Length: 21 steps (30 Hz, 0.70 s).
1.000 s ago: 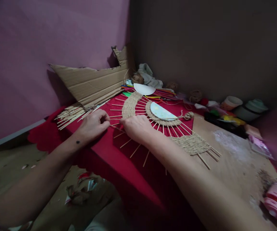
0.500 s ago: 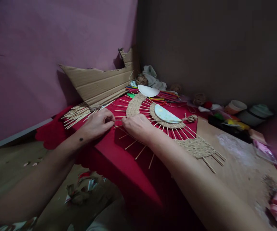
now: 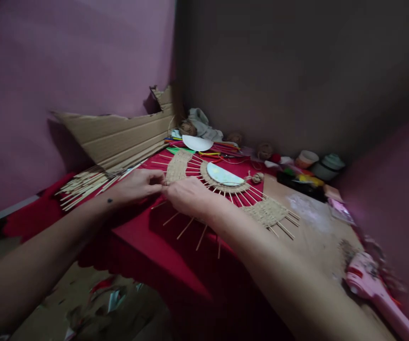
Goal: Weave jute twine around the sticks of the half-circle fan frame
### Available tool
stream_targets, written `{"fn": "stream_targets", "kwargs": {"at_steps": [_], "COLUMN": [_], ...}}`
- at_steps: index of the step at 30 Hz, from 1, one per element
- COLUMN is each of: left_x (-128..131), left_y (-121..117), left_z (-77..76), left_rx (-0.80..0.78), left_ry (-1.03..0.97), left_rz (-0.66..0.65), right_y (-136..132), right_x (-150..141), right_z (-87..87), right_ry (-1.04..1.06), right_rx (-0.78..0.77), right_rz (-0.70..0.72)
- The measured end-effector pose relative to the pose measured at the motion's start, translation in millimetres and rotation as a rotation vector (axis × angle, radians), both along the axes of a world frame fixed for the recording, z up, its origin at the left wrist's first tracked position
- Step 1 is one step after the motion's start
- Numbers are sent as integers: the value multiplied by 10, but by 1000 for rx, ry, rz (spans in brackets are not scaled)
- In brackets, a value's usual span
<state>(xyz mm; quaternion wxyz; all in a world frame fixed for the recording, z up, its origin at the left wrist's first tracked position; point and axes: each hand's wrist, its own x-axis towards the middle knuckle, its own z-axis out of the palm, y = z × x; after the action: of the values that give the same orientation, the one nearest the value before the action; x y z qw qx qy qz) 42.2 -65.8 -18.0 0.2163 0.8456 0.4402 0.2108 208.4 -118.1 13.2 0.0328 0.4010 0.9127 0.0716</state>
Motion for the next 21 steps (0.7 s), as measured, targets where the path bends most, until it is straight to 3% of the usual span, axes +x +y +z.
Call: {"fn": "stream_targets", "kwargs": {"at_steps": [5,9,13,18,21], "left_x": [159,334,395,410,445], "left_y": [-311,-476,-497,-495,-515], "left_z": [18,-52,-100,-128,-105], "left_rx": [11,-6,-13,-46,-312], "left_ry": [59,105,61,-257,-595], "left_rz": [-29,10,74,62,81], "right_y": [-220,-400,-485,-477,-463], "right_x": [214,417,524,565,575], "right_z": [67,-42,-199,-343,-374], "right_ry": [3,82,239,365,387], "right_rx": [-101,-179,-165,-96,-95], "right_rz": [-13,-84,-92,-84,-79]}}
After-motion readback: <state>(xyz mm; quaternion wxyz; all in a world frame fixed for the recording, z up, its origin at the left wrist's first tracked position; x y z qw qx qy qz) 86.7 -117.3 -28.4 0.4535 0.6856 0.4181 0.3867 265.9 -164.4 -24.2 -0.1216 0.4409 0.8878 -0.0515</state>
